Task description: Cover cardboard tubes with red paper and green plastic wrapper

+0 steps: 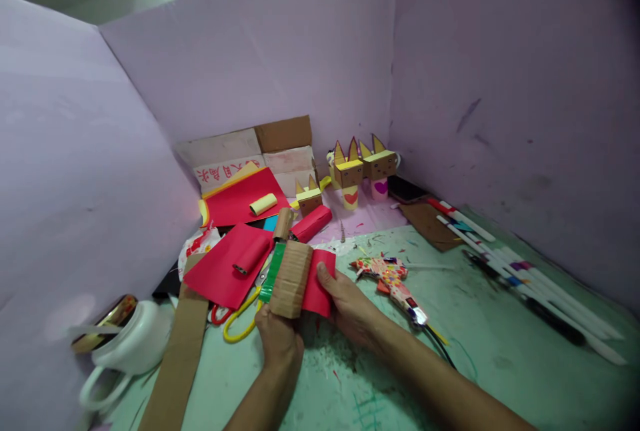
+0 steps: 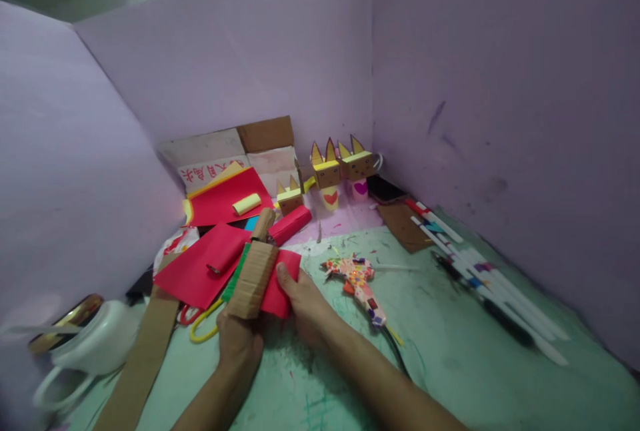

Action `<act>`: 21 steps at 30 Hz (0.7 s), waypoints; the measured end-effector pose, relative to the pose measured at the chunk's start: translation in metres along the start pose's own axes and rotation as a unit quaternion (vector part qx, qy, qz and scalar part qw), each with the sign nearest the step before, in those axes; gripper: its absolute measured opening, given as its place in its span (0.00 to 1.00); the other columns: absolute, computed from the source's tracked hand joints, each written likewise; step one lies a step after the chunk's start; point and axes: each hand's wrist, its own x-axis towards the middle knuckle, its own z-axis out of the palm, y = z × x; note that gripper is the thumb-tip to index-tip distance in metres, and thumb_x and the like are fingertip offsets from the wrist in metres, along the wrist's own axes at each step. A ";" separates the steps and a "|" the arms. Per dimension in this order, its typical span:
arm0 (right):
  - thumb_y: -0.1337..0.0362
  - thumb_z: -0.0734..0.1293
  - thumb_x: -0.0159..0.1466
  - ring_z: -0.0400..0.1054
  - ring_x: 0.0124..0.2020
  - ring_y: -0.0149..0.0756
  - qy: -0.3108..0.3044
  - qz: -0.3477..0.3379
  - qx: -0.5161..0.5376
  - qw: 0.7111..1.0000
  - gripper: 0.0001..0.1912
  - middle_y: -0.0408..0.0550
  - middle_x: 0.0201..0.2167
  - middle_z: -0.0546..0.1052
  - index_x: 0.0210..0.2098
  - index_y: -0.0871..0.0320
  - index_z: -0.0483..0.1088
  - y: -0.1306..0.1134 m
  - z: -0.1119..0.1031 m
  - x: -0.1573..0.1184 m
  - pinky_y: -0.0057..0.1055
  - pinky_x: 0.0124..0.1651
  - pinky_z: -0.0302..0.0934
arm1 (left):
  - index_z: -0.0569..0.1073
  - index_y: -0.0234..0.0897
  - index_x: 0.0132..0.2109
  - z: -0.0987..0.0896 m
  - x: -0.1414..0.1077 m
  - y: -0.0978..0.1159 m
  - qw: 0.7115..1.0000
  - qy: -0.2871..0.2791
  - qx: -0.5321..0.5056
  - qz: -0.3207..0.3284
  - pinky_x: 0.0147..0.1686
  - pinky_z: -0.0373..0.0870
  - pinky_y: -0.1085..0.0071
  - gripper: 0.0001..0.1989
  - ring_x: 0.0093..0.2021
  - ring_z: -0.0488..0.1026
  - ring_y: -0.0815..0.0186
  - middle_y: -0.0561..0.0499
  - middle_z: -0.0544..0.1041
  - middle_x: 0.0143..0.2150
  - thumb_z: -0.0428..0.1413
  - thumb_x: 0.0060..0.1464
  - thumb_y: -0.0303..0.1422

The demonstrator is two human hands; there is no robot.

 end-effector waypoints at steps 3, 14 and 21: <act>0.43 0.74 0.46 0.70 0.50 0.48 0.007 -0.013 -0.002 1.000 0.32 0.54 0.43 0.79 0.42 0.59 0.69 0.003 -0.001 0.002 0.44 0.54 0.62 | 0.66 0.36 0.18 0.000 0.001 0.000 1.000 0.008 0.010 0.005 0.18 0.64 0.76 0.06 0.17 0.66 0.71 0.58 0.67 0.15 0.58 0.29 0.30; 0.46 0.73 0.50 0.71 0.49 0.47 0.013 -0.025 -0.012 1.000 0.29 0.53 0.46 0.77 0.44 0.57 0.67 0.001 0.000 0.001 0.43 0.52 0.64 | 0.67 0.36 0.18 0.000 -0.002 0.001 1.000 -0.009 0.004 0.007 0.19 0.66 0.76 0.06 0.17 0.66 0.71 0.58 0.68 0.15 0.58 0.28 0.28; 0.49 0.72 0.53 0.70 0.50 0.46 -0.016 -0.045 -0.005 0.999 0.27 0.52 0.47 0.77 0.47 0.57 0.66 0.003 -0.002 0.000 0.42 0.53 0.62 | 0.69 0.36 0.19 0.000 -0.001 0.002 0.999 -0.021 -0.023 -0.015 0.19 0.67 0.77 0.06 0.17 0.67 0.72 0.58 0.70 0.15 0.59 0.33 0.30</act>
